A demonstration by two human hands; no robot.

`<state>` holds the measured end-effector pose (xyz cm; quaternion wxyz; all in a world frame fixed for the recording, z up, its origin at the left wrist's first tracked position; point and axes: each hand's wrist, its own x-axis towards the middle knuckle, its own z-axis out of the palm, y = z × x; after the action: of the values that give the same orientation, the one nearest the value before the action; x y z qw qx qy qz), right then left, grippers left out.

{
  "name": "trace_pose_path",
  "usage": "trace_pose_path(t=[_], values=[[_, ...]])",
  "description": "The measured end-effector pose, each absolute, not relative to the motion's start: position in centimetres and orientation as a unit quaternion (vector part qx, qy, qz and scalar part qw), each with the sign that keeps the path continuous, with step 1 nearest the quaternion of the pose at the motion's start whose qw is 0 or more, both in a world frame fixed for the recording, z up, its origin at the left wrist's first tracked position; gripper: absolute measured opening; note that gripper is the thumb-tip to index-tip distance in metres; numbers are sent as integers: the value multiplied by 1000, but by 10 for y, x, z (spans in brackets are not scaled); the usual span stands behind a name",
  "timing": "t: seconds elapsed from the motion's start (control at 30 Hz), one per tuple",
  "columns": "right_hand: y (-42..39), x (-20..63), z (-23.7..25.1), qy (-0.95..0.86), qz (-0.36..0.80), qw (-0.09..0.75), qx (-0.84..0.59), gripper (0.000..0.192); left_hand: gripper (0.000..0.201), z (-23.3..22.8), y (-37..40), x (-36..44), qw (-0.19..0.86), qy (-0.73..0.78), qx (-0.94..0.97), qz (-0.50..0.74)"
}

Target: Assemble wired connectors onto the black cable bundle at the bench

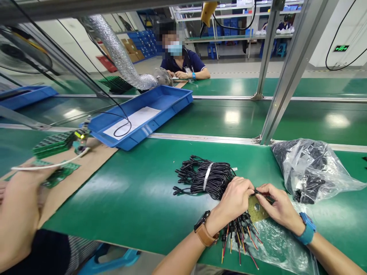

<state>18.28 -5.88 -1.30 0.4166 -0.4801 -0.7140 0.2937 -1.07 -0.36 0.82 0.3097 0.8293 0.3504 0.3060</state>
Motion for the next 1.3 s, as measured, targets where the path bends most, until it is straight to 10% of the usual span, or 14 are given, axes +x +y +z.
trace_pose_path(t=[1.3], values=[[-55,174,-1,-748,260,391,-469,17,19,10,-3,-11,306,351,833,299]])
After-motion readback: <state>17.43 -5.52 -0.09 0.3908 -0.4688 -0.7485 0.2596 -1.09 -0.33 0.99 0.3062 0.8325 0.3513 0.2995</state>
